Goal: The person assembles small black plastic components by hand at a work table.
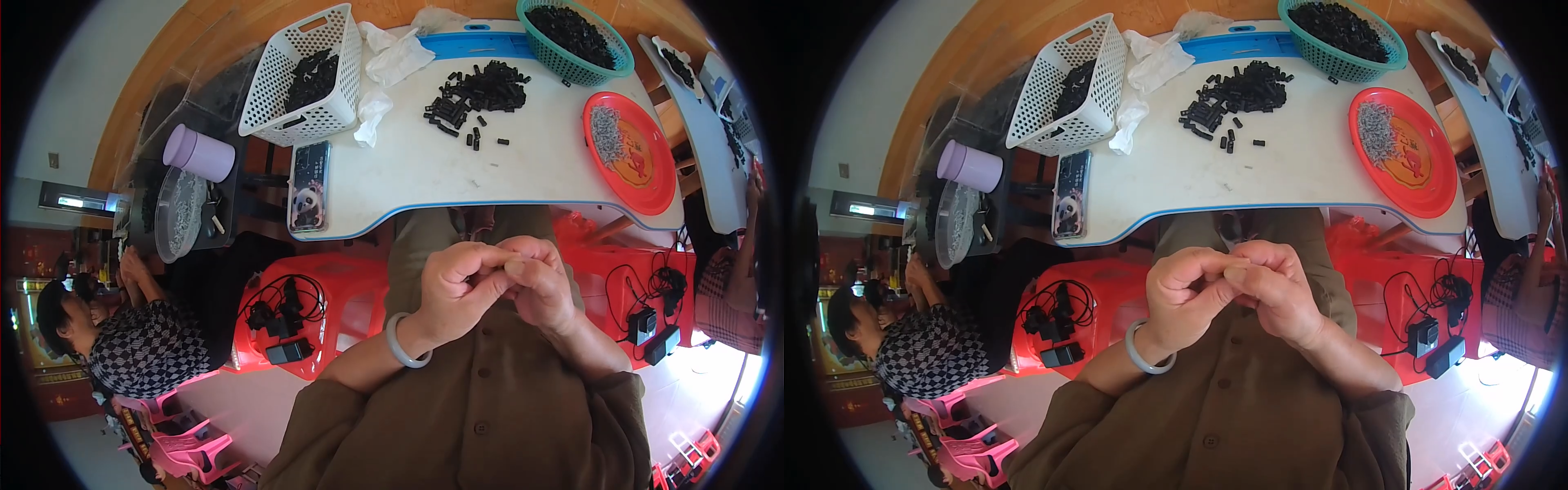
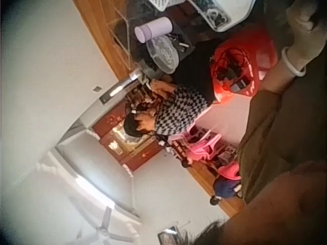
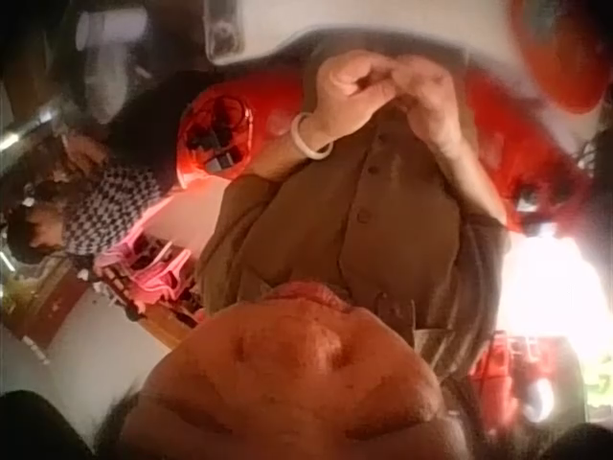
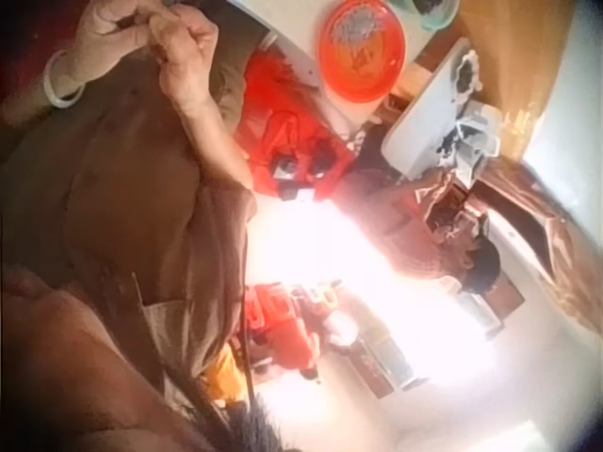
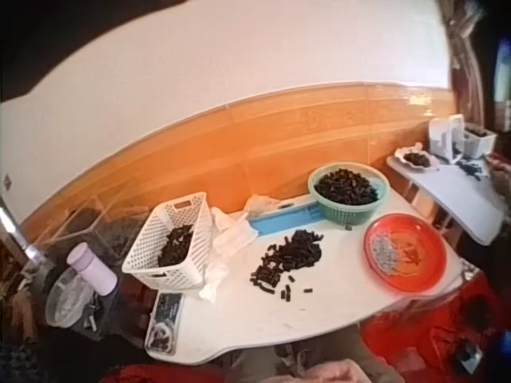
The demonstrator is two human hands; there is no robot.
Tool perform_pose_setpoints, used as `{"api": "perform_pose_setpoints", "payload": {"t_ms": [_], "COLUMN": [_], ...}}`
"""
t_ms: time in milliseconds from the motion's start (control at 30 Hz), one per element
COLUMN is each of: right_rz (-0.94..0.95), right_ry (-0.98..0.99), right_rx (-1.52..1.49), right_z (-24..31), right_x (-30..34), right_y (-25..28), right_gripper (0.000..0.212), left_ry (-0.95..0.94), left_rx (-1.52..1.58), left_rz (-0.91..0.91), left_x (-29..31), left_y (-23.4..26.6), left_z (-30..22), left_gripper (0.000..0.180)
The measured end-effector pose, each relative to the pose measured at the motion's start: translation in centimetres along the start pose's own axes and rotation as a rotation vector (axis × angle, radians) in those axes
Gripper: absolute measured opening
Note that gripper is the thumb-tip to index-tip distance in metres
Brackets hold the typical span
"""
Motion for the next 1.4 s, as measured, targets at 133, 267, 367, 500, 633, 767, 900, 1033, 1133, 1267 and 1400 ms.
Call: {"api": "perform_pose_setpoints", "payload": {"t_ms": [133, 267, 367, 500, 633, 767, 900, 1033, 1133, 1267, 1400], "right_rz": [0.000, -0.296, -0.505, -0.739, -0.726, -0.724, -0.691, -0.701, -0.703, -0.591, -0.635], "right_ry": [0.155, 0.410, 0.317, 0.007, -0.133, -0.191, -0.292, -0.164, -0.185, -0.230, -0.251], "right_rx": [0.188, 1.239, 1.447, 1.324, 0.824, 0.696, 0.457, 0.635, 0.731, 0.421, 0.321], "right_z": [0.5, 1.3, -1.4, -5.5, -8.5, -9.8, -10.7, -8.2, -8.9, -10.0, -10.1], "right_x": [-1.1, -3.8, -4.9, -4.4, -3.8, -3.5, -3.6, -2.9, -2.9, -2.9, -1.9], "right_y": [1.0, 7.3, 16.7, 28.5, 29.1, 31.0, 31.5, 28.6, 29.5, 28.9, 30.2], "right_gripper": [0.026, 0.045, 0.049, 0.058, 0.069, 0.067, 0.065, 0.064, 0.061, 0.052, 0.038], "left_ry": [-0.029, 0.008, -0.076, -0.314, -0.318, -0.318, -0.364, -0.408, -0.429, -0.459, -0.420], "left_rx": [-0.007, -0.130, -0.255, -0.500, -0.839, -0.989, -0.742, -0.661, -0.720, -0.924, -1.163], "left_rz": [-0.044, -0.225, -0.392, -0.617, -0.590, -0.448, -0.201, -0.073, -0.022, 0.101, 0.238], "left_x": [-0.2, -1.9, -5.3, -12.5, -17.9, -16.7, -12.0, -11.3, -12.7, -14.3, -14.8], "left_y": [1.1, 5.0, 9.3, 16.2, 21.0, 17.6, 9.2, 3.1, 0.1, -2.7, -4.6], "left_z": [1.0, 1.5, 0.2, -3.1, -3.3, -0.1, 3.1, 6.1, 7.8, 9.1, 11.2], "left_gripper": [0.016, 0.014, 0.012, 0.014, 0.027, 0.047, 0.018, 0.016, 0.015, 0.014, 0.005]}}
Point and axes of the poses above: each hand's wrist, its own x-axis away from the middle knuckle, its own y-axis out of the back of the hand, z = x × y, the point moved 7 cm from there along -x, towards the middle knuckle, and after that the axes turned 10 degrees about -z, right-handed, at the moved point
